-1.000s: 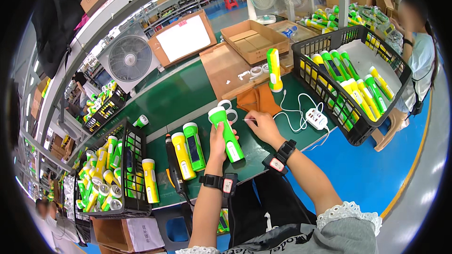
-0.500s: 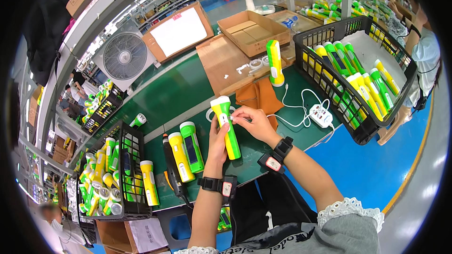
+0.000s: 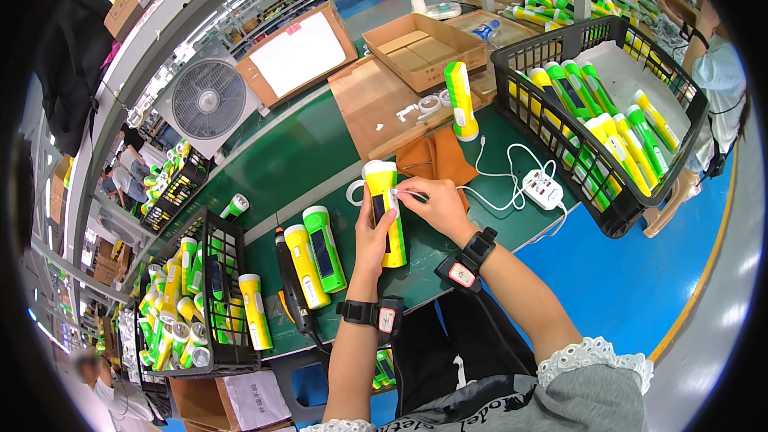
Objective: Testing and assembling plastic flashlight components on a factory line.
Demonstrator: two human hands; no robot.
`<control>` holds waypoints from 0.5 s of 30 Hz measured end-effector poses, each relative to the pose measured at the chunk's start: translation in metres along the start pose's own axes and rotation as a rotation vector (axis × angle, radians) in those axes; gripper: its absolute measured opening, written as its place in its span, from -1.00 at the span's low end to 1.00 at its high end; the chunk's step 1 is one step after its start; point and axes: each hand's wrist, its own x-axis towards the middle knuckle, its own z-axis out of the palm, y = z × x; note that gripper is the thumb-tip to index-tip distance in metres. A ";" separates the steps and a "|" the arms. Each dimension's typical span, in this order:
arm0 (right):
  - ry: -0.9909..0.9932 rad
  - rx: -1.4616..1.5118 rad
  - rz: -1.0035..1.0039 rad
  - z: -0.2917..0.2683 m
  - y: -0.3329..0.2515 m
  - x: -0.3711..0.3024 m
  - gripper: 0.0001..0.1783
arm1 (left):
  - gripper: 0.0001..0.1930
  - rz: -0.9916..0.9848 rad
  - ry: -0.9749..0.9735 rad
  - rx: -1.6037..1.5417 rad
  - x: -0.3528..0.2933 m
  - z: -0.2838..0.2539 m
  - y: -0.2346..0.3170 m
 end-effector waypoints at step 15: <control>-0.065 -0.053 0.019 -0.004 0.007 0.000 -0.85 | -0.18 -0.120 -0.191 -0.065 -0.003 -0.003 0.003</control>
